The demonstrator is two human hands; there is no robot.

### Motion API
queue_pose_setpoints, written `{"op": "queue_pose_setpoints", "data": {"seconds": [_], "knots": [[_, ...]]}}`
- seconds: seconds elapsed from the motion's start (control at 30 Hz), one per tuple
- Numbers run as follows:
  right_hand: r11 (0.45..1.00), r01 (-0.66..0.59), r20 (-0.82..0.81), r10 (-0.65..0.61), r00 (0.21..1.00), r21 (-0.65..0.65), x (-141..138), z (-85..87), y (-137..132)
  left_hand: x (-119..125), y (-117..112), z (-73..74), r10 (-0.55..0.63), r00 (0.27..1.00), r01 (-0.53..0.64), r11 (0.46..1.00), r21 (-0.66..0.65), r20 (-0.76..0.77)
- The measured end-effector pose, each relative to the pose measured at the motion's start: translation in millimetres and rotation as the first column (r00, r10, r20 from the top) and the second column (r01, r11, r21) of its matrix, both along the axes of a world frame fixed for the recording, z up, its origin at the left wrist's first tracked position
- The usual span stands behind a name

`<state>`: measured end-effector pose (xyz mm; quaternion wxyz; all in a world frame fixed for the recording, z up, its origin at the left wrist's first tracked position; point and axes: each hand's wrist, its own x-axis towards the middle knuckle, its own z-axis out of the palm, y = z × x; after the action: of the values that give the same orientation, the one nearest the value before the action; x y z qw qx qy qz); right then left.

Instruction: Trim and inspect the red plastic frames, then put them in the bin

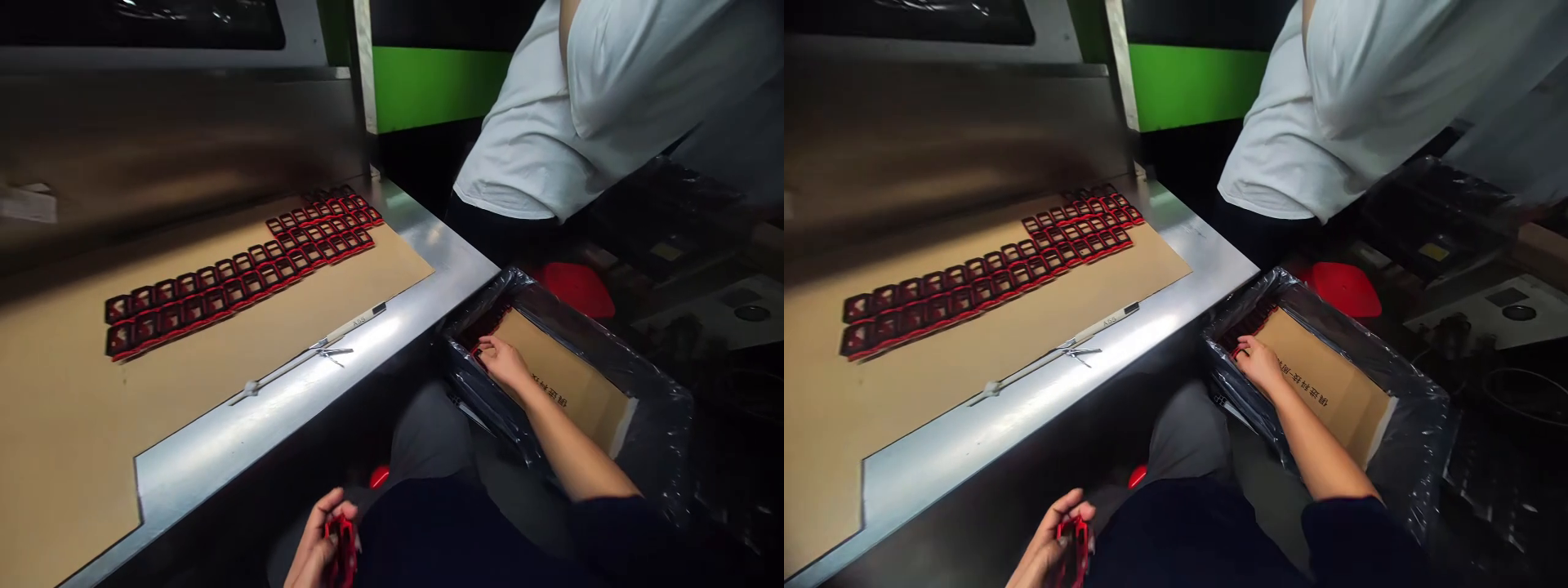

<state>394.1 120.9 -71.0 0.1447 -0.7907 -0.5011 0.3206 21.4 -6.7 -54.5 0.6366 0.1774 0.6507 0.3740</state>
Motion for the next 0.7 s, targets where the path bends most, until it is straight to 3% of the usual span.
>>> {"op": "queue_pose_setpoints", "data": {"seconds": [0.07,0.13,0.17,0.2,0.3,0.4,0.53,0.6,0.7], "knots": [[0.99,-0.125,-0.134,0.134,0.982,0.069,-49,17.8,-20,0,10,3.3,0.066,0.998,-0.066,0.998,0.026,-0.01],[0.937,-0.332,-0.321,0.351,0.88,0.114,-105,28.2,-44,2,21,9.3,0.052,0.997,-0.046,0.993,0.111,-0.051],[0.848,-0.493,-0.484,0.521,0.703,0.196,-133,30.4,-55,4,26,12.6,0.012,0.998,-0.001,0.988,0.152,-0.068],[0.777,-0.569,-0.565,0.606,0.56,0.27,-158,30.8,-65,5,31,15.6,-0.037,0.996,0.051,0.982,0.181,-0.082],[0.802,-0.508,-0.626,0.578,0.524,0.315,-207,25.7,-80,4,36,21.7,-0.125,0.981,0.153,0.967,0.204,-0.145],[0.864,-0.456,-0.753,0.444,0.486,0.215,-221,22.0,-79,-4,28,24.9,-0.106,0.98,0.148,0.956,0.254,-0.171],[0.893,-0.433,-0.898,0.284,0.335,0.121,-215,30.2,-76,-14,6,29.1,-0.141,0.99,0.121,0.917,0.38,0.025],[0.89,-0.43,-0.897,0.309,0.317,0.155,-212,38.0,-77,-15,-1,30.5,-0.223,0.971,0.173,0.906,0.386,0.088],[0.848,-0.463,-0.826,0.443,0.35,0.258,-210,48.7,-76,-16,-5,31.2,-0.26,0.955,0.178,0.888,0.423,0.143]]}}
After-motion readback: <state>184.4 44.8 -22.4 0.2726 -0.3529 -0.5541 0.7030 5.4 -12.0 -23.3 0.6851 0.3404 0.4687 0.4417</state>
